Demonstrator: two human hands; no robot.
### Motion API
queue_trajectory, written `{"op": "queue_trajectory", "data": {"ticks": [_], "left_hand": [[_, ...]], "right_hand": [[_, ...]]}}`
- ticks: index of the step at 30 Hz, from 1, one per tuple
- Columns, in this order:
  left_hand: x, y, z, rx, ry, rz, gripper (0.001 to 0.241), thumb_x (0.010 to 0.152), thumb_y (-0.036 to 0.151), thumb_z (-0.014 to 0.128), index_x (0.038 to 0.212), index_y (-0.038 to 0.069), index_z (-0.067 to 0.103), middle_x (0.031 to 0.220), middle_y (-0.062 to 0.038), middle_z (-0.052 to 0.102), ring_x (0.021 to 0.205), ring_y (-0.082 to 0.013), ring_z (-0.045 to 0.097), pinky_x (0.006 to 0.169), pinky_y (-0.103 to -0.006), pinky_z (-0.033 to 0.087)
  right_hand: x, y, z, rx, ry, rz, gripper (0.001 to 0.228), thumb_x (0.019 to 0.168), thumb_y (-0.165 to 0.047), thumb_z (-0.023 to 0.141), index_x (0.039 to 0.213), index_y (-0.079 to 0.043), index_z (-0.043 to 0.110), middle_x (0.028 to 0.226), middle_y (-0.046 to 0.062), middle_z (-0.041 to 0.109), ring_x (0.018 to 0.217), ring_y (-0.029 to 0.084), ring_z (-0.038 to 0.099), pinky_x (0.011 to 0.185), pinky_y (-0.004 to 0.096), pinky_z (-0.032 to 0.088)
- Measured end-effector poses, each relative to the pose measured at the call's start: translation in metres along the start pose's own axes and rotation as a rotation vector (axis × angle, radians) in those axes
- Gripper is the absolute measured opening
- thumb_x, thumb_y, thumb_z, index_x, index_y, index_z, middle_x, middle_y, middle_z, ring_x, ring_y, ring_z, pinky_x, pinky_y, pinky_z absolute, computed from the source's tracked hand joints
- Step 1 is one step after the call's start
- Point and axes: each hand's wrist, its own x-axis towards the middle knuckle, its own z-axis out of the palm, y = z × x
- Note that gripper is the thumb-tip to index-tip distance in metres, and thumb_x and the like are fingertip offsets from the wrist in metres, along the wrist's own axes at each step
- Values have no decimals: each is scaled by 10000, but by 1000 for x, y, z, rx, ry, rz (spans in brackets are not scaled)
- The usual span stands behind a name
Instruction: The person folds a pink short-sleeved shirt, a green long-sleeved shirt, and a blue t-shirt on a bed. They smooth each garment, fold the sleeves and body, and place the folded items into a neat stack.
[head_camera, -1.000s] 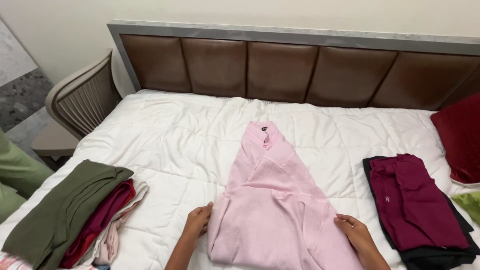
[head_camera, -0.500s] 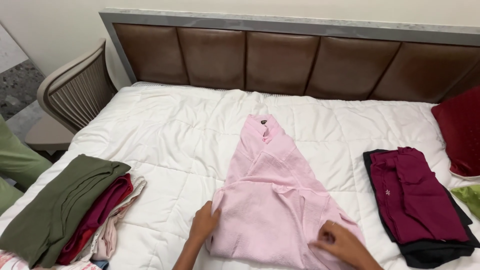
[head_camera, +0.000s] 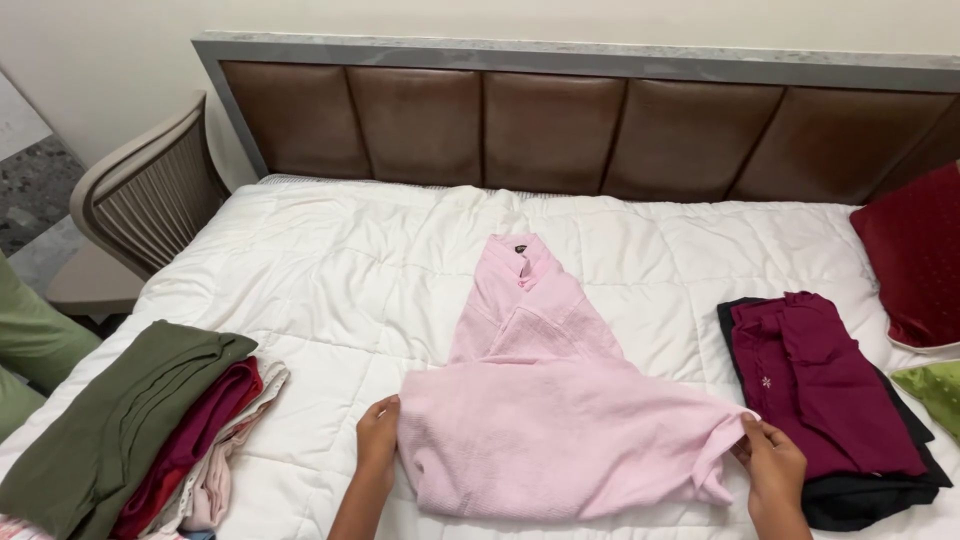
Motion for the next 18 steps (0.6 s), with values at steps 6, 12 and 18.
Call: {"op": "queue_trajectory", "data": {"ticks": [6,12,18], "left_hand": [[-19,18,-12,828,-1,-20,608,889,548,754,1092,-17,663,864,-147,740,691,-216,673,629,-325,535],[-32,-3,-14,1235,-399,-266,452,846,454,844,832,30,689,695,-83,740,609,-199,719,577,-323,599],[-15,-19,-3,1123,-309,105,337,856,348,765,887,13,733,831,-98,778,745,-194,732,714,-340,589]], "right_hand": [[-4,4,2,-581,-68,-152,708,892,-445,723,1344,77,563,1147,207,730,987,279,708,855,383,561],[15,41,-23,-1220,-289,43,976,698,-726,788,1236,79,668,1120,252,744,1001,338,721,874,474,605],[25,59,-36,-941,-595,33,751,717,-356,858,1355,-56,599,1085,138,751,903,257,713,808,396,583]]}}
